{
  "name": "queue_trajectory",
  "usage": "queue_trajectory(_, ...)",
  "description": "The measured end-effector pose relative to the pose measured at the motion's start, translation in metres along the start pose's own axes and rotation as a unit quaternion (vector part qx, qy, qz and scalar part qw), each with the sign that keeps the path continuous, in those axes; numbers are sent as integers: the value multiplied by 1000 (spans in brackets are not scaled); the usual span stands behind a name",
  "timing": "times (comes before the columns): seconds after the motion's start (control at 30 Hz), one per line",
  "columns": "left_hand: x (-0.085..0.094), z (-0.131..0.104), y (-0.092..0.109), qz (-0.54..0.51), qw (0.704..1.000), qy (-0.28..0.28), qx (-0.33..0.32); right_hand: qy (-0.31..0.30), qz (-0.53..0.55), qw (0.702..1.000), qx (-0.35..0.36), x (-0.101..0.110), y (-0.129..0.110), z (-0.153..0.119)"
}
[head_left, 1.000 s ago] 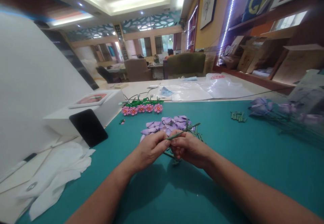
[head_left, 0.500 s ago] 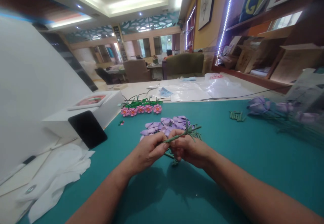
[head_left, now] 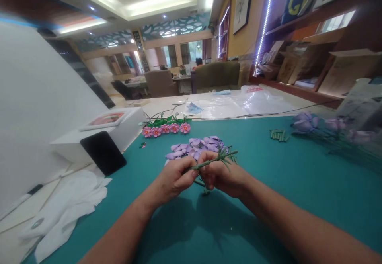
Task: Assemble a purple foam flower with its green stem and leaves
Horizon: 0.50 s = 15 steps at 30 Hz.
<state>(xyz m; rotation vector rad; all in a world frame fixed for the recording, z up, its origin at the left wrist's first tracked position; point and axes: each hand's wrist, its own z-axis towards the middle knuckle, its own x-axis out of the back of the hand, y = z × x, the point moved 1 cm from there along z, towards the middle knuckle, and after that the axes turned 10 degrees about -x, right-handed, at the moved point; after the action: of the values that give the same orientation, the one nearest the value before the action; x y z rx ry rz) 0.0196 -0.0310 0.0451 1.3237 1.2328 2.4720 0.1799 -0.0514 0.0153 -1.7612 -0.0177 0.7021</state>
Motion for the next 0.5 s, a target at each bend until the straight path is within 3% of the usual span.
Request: queue_trajectory(0.5,0,-1,2,-9,1000,-13,-3,-2,-25,1000,-2,-2,-4,-5)
